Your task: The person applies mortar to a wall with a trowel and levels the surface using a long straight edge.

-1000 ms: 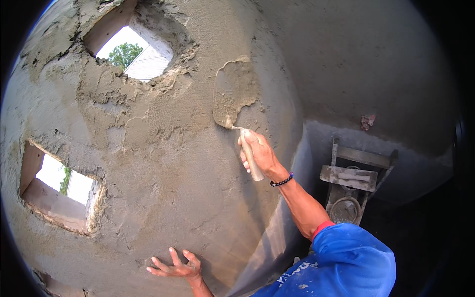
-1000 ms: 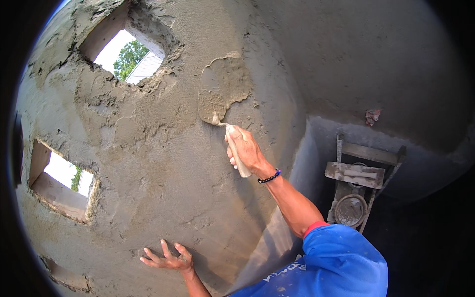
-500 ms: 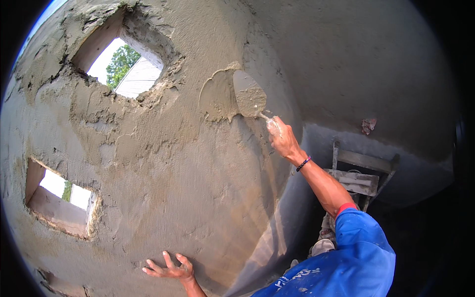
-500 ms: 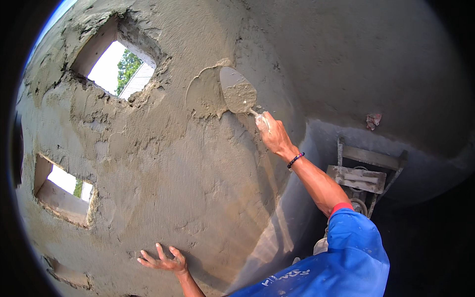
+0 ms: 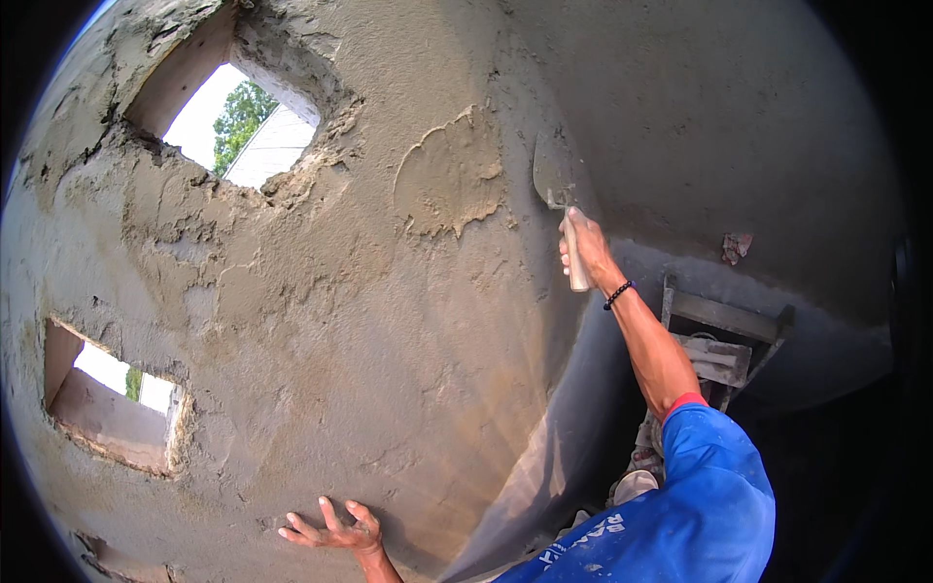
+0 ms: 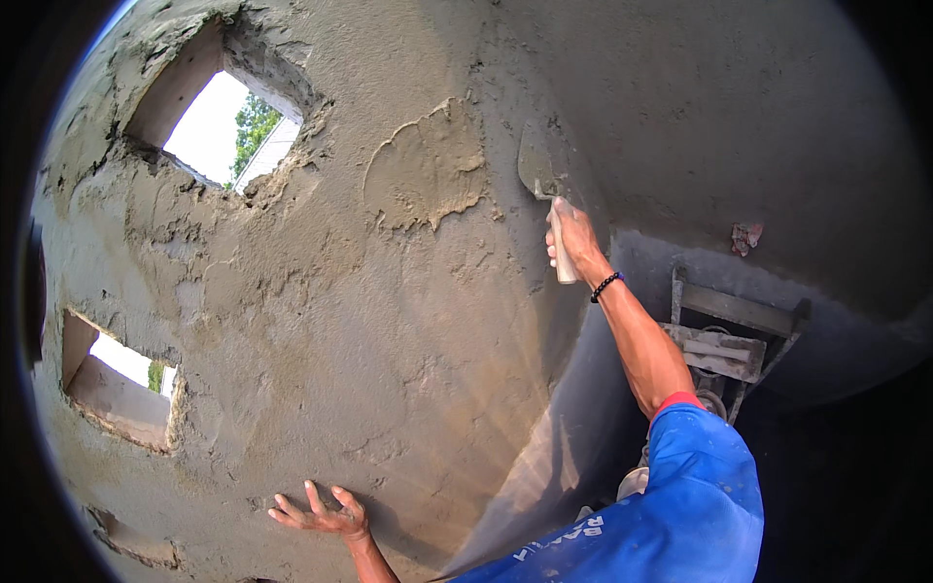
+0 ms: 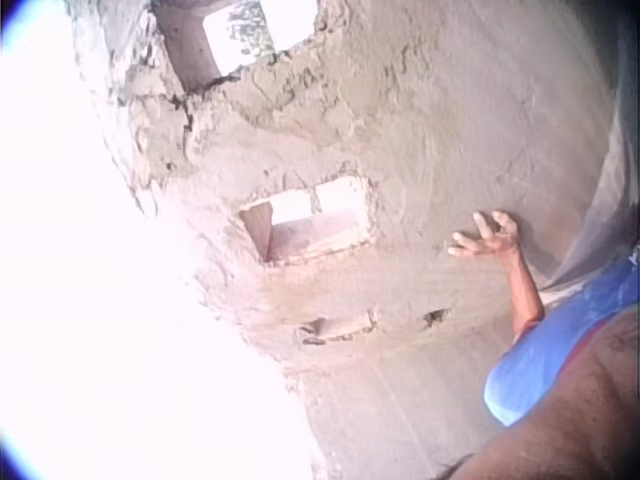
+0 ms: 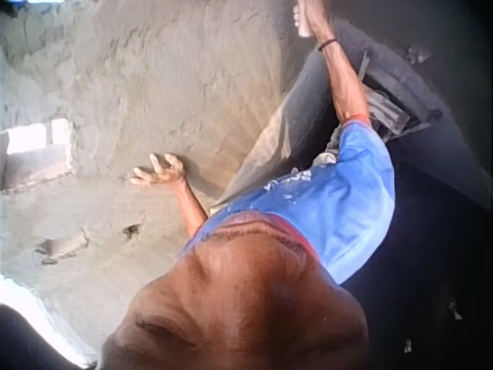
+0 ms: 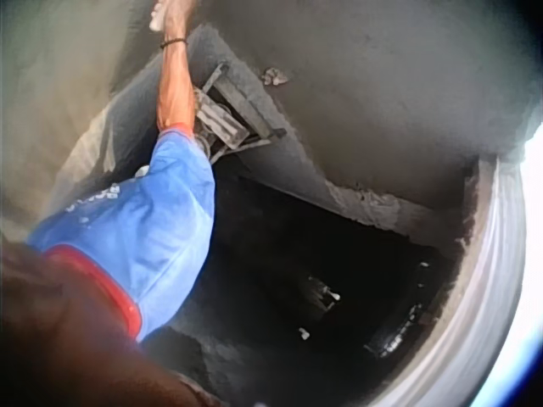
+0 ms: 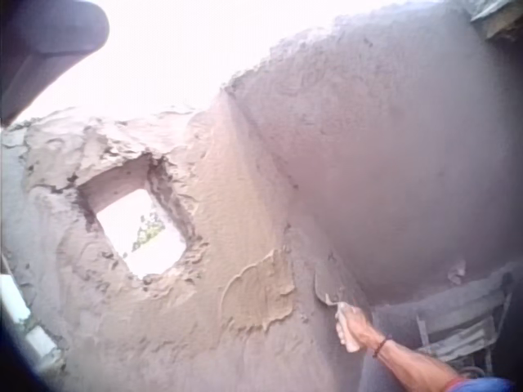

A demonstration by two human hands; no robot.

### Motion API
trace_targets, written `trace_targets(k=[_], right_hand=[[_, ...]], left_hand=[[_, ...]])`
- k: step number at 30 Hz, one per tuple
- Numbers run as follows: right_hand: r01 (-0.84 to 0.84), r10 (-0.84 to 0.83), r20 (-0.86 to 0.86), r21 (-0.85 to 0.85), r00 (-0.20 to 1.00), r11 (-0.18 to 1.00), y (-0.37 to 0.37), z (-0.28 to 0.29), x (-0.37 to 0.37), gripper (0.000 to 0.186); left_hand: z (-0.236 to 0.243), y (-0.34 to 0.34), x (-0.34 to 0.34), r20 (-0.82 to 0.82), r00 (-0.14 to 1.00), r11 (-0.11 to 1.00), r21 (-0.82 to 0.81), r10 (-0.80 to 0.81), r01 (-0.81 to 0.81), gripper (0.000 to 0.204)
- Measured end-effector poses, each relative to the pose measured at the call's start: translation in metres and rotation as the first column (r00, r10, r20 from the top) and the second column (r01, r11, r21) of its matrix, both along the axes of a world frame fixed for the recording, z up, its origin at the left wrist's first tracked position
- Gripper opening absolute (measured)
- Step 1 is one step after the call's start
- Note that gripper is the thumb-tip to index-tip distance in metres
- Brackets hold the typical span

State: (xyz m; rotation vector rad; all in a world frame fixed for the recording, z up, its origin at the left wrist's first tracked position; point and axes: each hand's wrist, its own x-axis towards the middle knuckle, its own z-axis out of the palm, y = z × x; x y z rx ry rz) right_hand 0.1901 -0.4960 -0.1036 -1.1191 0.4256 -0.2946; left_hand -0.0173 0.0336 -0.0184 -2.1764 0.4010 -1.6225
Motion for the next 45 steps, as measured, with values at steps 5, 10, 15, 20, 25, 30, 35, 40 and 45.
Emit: trace_targets(k=[5,10,15,20,25,30,35,40,45], right_hand=[[-0.274,0.262,0.326,-0.011,0.908,0.962,0.050,0.082,-0.018,0.049],[0.099,0.247,0.463,-0.604,0.851,0.791,0.127,0.069,-0.048,0.047],[0.207,0.080,0.409,-0.610,0.909,0.765,0.101,0.032,-0.028,0.047],[0.069,-0.009,0.202,-0.289,0.979,0.955,0.042,-0.013,-0.001,0.050],[-0.158,0.132,0.127,0.227,0.983,0.961,0.071,-0.035,-0.024,0.046],[-0.228,0.232,0.325,-0.049,0.917,0.972,0.143,0.050,-0.068,0.046],[-0.087,0.301,0.403,-0.470,0.864,0.878,0.192,-0.007,-0.092,0.048],[-0.158,0.131,0.405,0.032,0.905,0.987,0.137,0.015,-0.085,0.049],[-0.289,0.255,0.419,0.020,0.872,0.957,0.085,0.083,-0.039,0.052]], left_hand=[[0.000,0.000,0.001,0.001,1.000,1.000,0.012,-0.010,0.010,0.044],[-0.001,-0.002,0.001,-0.010,1.000,1.000,0.011,-0.005,0.005,0.044],[0.002,0.001,-0.004,-0.014,1.000,1.000,0.023,-0.008,0.009,0.043],[0.002,-0.006,0.001,-0.004,0.999,0.999,0.009,-0.044,0.044,0.041],[-0.002,-0.003,0.000,-0.013,1.000,1.000,0.010,0.017,-0.017,0.043],[0.003,-0.006,-0.001,0.011,1.000,0.999,0.040,-0.016,0.015,0.042],[-0.001,-0.009,0.002,0.027,0.999,0.999,0.026,-0.025,0.025,0.041],[0.001,-0.002,0.000,0.030,0.999,0.999,0.028,-0.015,0.014,0.042],[-0.002,-0.003,0.001,0.019,0.999,1.000,0.012,-0.027,0.027,0.041]])
